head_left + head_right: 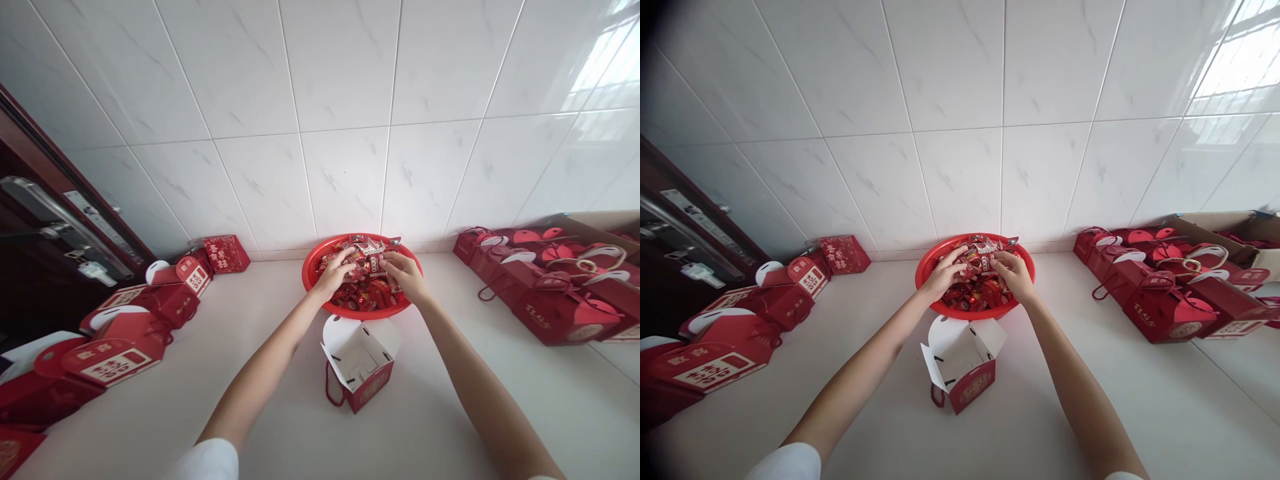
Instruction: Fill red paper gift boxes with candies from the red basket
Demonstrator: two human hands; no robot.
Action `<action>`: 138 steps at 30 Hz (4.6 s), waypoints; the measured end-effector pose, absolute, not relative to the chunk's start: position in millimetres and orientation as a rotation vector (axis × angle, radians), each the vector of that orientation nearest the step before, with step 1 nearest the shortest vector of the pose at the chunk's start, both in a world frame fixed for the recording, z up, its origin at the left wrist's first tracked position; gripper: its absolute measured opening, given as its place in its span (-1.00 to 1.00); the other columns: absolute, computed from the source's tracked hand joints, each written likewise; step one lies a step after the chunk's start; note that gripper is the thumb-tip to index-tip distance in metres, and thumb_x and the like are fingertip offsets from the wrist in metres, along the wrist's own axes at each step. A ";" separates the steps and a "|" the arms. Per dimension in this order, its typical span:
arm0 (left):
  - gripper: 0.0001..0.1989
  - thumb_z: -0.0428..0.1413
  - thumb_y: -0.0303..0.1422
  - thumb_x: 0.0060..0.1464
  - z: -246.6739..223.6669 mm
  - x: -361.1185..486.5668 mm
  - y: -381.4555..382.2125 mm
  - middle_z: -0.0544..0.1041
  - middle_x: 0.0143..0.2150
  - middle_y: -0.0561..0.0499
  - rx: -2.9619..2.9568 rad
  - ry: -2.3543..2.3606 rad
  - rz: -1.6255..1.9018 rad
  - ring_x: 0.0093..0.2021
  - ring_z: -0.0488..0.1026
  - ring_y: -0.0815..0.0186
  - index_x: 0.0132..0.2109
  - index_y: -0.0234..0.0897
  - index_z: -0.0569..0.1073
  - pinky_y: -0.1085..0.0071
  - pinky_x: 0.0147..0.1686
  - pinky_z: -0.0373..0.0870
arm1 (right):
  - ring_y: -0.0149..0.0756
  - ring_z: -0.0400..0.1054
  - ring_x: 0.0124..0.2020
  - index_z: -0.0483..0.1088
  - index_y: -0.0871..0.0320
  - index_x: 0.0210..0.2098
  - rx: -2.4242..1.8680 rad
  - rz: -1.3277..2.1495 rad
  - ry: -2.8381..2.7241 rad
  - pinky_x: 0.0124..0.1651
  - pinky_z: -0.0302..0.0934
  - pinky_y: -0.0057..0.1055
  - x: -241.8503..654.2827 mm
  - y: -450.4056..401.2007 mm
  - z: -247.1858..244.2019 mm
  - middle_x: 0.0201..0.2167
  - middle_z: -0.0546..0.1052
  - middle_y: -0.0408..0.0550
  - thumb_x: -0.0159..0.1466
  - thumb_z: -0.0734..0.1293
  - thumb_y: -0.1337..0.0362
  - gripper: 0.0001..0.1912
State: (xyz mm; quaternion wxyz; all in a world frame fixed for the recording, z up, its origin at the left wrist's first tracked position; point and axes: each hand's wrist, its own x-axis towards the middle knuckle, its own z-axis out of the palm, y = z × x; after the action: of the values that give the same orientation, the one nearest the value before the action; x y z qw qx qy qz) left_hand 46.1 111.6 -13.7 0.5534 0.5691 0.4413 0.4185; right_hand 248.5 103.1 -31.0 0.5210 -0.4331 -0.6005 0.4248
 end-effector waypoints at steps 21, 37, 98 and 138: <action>-0.42 0.22 -0.37 0.09 -7.2 22.9 128.6 0.64 -0.08 -0.12 1.653 1.130 0.915 -0.05 0.59 0.15 0.27 -0.28 0.39 0.23 0.03 0.49 | -0.06 0.50 0.00 0.57 0.07 -0.27 -0.875 1.020 -1.369 0.01 0.42 -0.16 251.0 103.9 -32.5 0.16 0.52 0.01 0.04 0.49 0.15 -0.74; -0.61 0.31 -0.25 -0.01 -16.3 37.9 126.3 0.65 -0.03 -0.13 1.667 0.841 1.115 0.08 0.55 0.09 -0.02 -0.29 0.59 0.11 0.18 0.39 | -0.05 0.48 0.00 0.54 0.07 -0.22 -1.031 0.830 -1.428 0.02 0.38 -0.13 250.1 108.7 -37.1 -0.08 0.60 0.01 0.07 0.39 0.23 -0.74; -0.23 0.32 -0.12 -0.01 -3.9 38.0 160.9 0.38 0.32 -0.29 2.358 1.695 0.239 0.34 0.29 -0.09 0.31 -0.28 0.35 0.21 0.18 0.34 | -0.28 0.39 -0.48 0.31 0.05 -0.53 -0.799 1.201 -1.010 -0.34 0.26 -0.35 246.5 102.8 -27.1 -0.54 0.52 -0.23 -0.07 0.43 0.25 -0.81; -0.69 0.30 -0.43 -0.24 8.1 58.9 162.2 0.66 -0.14 0.05 2.316 1.351 0.035 -0.13 0.57 0.15 -0.23 -0.15 0.62 0.43 -0.27 0.41 | -0.27 0.40 -0.46 0.33 0.05 -0.50 -0.766 1.186 -1.003 -0.32 0.29 -0.34 246.1 103.2 -27.6 -0.52 0.53 -0.23 -0.04 0.43 0.26 -0.83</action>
State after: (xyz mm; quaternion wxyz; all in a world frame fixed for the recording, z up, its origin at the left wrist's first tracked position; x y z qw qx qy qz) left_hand 58.9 162.2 8.1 0.2281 0.8410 0.4905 0.0125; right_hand 246.1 103.2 -27.6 0.6477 -0.3370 -0.4413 0.5217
